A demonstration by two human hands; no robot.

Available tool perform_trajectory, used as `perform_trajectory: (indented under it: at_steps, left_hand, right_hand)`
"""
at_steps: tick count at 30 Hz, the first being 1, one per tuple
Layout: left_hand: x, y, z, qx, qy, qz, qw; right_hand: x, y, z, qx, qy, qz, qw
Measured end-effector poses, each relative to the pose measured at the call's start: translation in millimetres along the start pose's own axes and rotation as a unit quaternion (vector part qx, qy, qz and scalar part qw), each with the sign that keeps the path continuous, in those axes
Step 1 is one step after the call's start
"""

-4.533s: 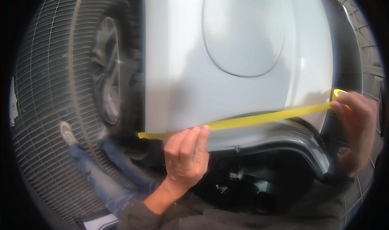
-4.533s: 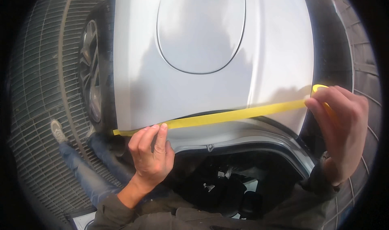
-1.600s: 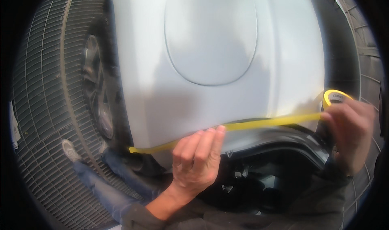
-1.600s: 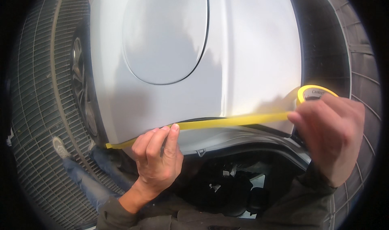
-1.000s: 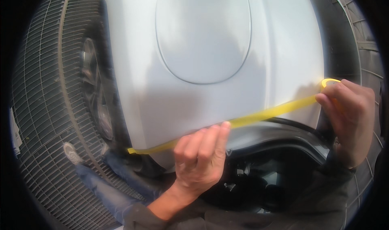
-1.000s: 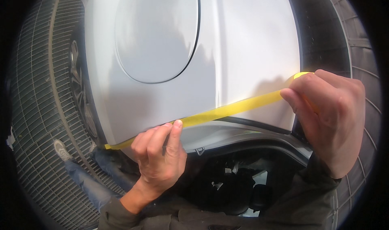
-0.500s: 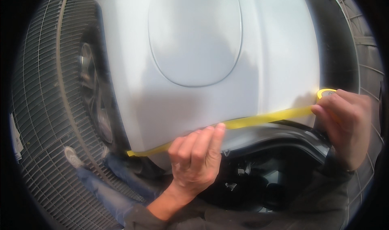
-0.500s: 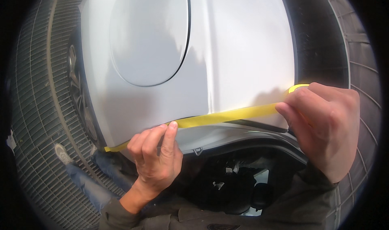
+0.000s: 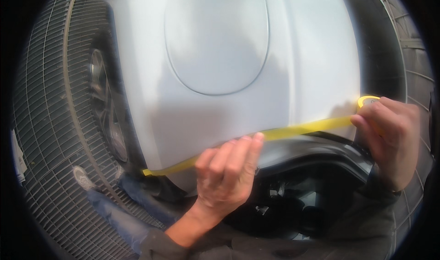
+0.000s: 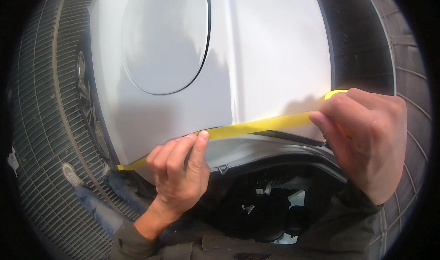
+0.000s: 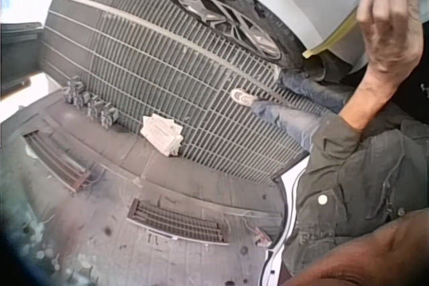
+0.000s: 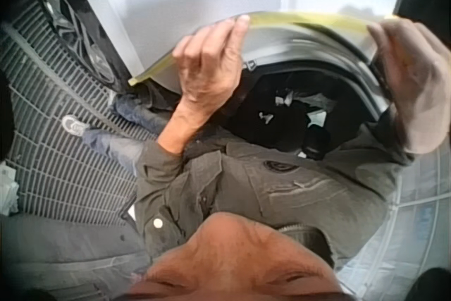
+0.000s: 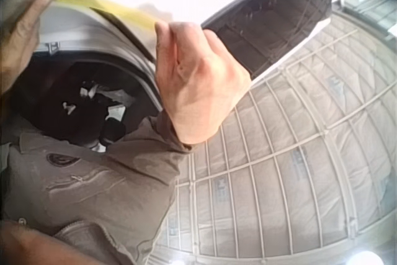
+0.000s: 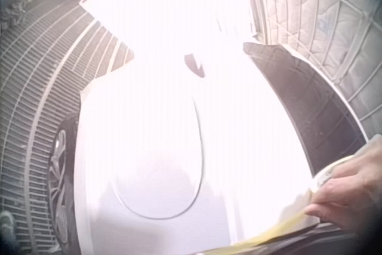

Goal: The person opens the rear passenger door of a white car and applies yellow masking tape along the door edge and lower body panel. The person smooths the tape and continues applying it around the door frame and adjacent panels.

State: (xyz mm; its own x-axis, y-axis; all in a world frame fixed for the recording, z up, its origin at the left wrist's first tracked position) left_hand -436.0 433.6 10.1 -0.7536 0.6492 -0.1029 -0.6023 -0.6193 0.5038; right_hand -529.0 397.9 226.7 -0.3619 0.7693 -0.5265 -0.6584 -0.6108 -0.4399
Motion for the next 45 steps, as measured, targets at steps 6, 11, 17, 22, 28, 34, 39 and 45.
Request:
perform_trajectory:
  at_steps: [6,11,17,22,28,34,39,45]
  left_hand:
    - [-1,-4,-4,0.002,-0.006,0.006,1.0]
    - [-1,0,0,0.002,-0.025,-0.021,0.999]
    - [1,5,2,0.011,-0.022,-0.008,1.0]
    - [1,5,2,0.014,-0.008,-0.01,1.0]
    - [3,9,7,0.025,-0.015,-0.004,1.0]
    - [4,12,10,0.04,-0.007,-0.004,0.999]
    - [5,16,15,0.053,-0.02,-0.017,0.998]
    - [6,15,14,0.058,-0.005,-0.033,0.998]
  right_hand:
    - [-22,-8,-10,-0.061,0.018,0.065,0.996]
    - [-5,-3,1,-0.008,0.028,0.041,0.999]
    - [0,-9,2,0.014,0.029,0.016,0.999]
    - [3,-16,0,-0.01,0.024,0.039,0.999]
    - [4,-17,3,0.019,0.029,-0.016,0.999]
    - [6,-19,1,-0.027,0.035,0.048,0.998]
    - [-19,-44,5,-0.09,0.175,-0.024,0.98]
    - [-45,-77,3,-0.34,0.248,-0.07,0.904]
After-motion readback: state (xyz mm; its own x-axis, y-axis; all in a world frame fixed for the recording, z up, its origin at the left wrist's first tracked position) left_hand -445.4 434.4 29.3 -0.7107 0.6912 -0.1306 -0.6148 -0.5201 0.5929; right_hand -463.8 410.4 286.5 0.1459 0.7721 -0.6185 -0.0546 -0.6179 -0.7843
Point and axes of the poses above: each hand's wrist, its own y-axis towards the middle knuckle, its own x-axis out of the palm, z = x × y, the point moved 8 cm from there along y, towards the middle knuckle, and after that the axes turned 2 degrees about -y, right-handed, at the moved point
